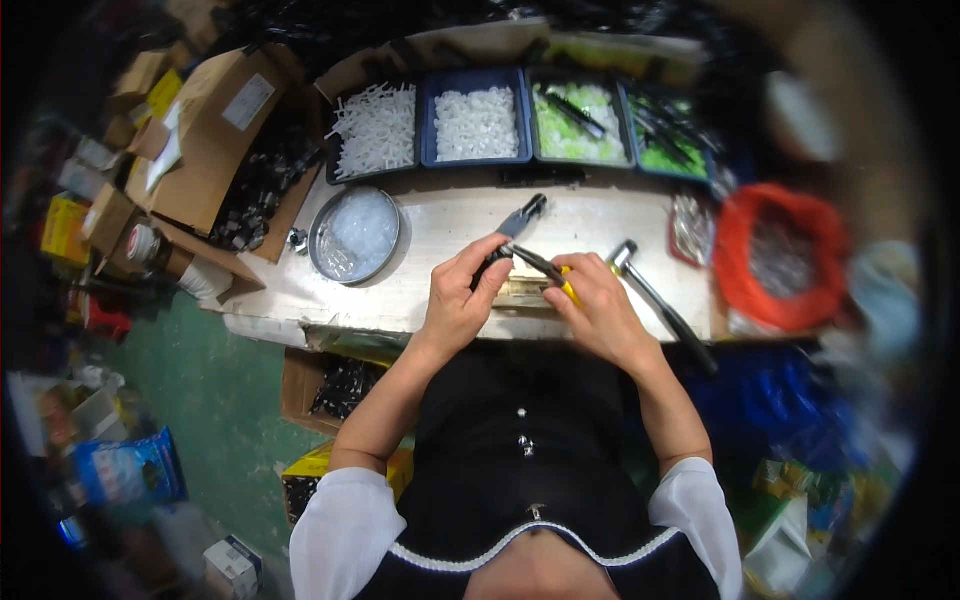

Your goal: Assembling small electronic components at a workbench using a hammer and pliers.

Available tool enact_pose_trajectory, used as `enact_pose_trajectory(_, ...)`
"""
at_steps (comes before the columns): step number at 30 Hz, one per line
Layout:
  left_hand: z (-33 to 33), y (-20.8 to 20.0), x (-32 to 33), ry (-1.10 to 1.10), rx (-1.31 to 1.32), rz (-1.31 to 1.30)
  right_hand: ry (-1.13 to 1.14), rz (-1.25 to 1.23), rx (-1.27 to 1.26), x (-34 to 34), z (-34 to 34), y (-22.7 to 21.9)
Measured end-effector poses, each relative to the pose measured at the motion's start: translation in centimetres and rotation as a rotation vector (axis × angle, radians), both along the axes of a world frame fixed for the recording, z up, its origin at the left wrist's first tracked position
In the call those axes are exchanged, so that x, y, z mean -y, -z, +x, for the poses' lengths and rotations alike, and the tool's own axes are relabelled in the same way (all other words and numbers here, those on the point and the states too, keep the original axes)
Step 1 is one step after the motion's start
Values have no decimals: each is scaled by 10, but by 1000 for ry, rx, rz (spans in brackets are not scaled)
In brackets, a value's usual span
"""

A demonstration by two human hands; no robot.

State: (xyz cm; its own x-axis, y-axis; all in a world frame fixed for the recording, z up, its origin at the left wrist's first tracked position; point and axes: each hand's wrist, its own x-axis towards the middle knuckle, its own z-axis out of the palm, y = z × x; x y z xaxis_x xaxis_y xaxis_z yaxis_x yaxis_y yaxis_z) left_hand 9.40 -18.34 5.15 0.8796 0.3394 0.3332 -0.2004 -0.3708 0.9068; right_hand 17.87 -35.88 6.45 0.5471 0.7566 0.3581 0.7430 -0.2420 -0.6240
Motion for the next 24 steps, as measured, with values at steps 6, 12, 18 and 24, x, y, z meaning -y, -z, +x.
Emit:
enact_pose_trajectory(6, -3, -7, 2, -35, 60, 94, -15, -25, -4, 0, -1, 0)
enact_pose_trajectory(12, -6, -8, 4, -52, 101, 166, -24, -17, -6, -2, -6, -3)
enact_pose_trajectory(18, -10, -2, 5, -83, 19, 120, -27, -63, -28, -4, -9, 1)
enact_pose_trajectory(24, -21, 10, -25, 573, -366, -1159, -170, -107, 56, 4, -9, 3)
